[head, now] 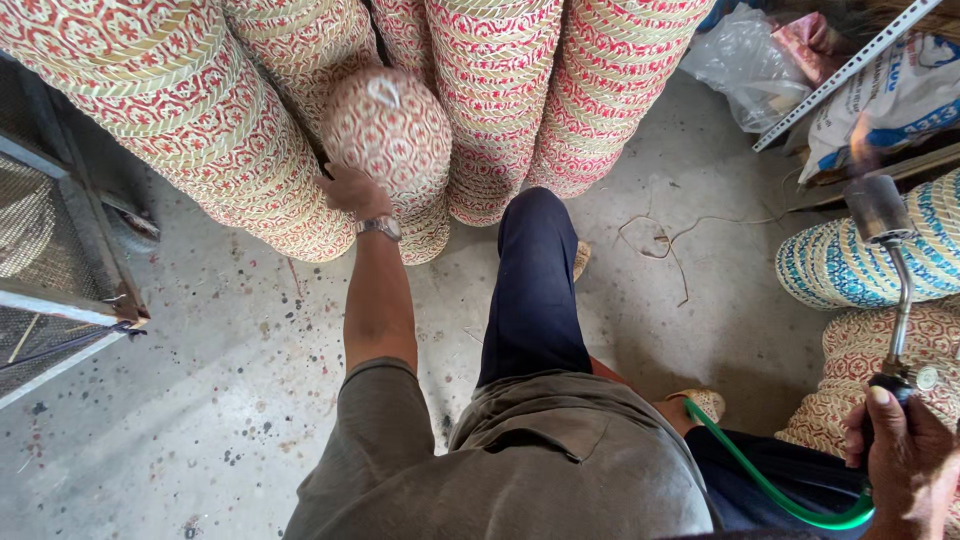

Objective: The person sits on the floor and uses a blowtorch to apply heat to the surface of woven baskets. They pick up baskets from a stack, rotate them to treat different sides, and place them back down or into a small pile.

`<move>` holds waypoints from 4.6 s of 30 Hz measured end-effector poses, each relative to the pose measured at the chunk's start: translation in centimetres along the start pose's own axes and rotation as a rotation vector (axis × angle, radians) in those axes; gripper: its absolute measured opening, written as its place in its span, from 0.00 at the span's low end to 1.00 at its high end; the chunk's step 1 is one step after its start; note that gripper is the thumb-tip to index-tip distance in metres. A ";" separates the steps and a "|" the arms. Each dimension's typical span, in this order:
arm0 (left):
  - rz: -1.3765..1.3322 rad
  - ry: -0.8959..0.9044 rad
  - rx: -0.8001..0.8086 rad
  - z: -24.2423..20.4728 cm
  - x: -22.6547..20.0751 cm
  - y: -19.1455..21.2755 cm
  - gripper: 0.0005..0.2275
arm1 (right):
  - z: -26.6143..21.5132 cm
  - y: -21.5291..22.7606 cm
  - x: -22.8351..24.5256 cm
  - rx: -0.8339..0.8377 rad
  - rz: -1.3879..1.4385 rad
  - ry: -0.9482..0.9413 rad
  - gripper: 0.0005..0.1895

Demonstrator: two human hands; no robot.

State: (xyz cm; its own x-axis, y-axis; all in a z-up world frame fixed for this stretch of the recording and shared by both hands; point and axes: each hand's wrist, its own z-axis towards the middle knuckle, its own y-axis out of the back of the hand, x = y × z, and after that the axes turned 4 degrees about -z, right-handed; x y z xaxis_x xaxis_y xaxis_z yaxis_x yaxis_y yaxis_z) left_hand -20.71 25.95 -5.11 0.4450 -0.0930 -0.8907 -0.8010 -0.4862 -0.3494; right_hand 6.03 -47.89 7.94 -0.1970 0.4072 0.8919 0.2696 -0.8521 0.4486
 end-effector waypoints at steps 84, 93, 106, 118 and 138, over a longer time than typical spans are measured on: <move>1.099 1.067 1.335 -39.2 22.4 -5.4 0.15 | 22.9 11.0 -41.5 -0.051 -0.805 -0.575 0.69; 1.196 1.073 1.304 -40.6 23.0 -5.3 0.14 | 20.8 7.2 -41.1 0.012 -0.767 -0.546 0.65; 1.063 1.126 1.418 -42.4 22.1 -4.9 0.10 | 13.9 -3.7 -33.1 0.484 -0.310 -0.253 0.25; 0.535 0.911 1.700 -53.7 16.7 -3.3 0.21 | 11.3 -4.1 -8.0 0.935 -0.070 -0.114 0.54; 0.688 -0.630 2.729 -77.0 44.5 -8.3 0.29 | 7.5 1.2 -10.0 -0.657 0.865 -0.275 0.16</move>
State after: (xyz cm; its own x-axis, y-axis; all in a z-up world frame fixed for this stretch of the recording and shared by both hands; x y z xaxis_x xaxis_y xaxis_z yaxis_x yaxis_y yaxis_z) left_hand 36.55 -41.09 -19.45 0.4304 0.5283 -0.7319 0.4360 0.5883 0.6811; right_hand 15.39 -50.50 0.03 0.0527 -0.4169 0.9074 -0.3511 -0.8584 -0.3740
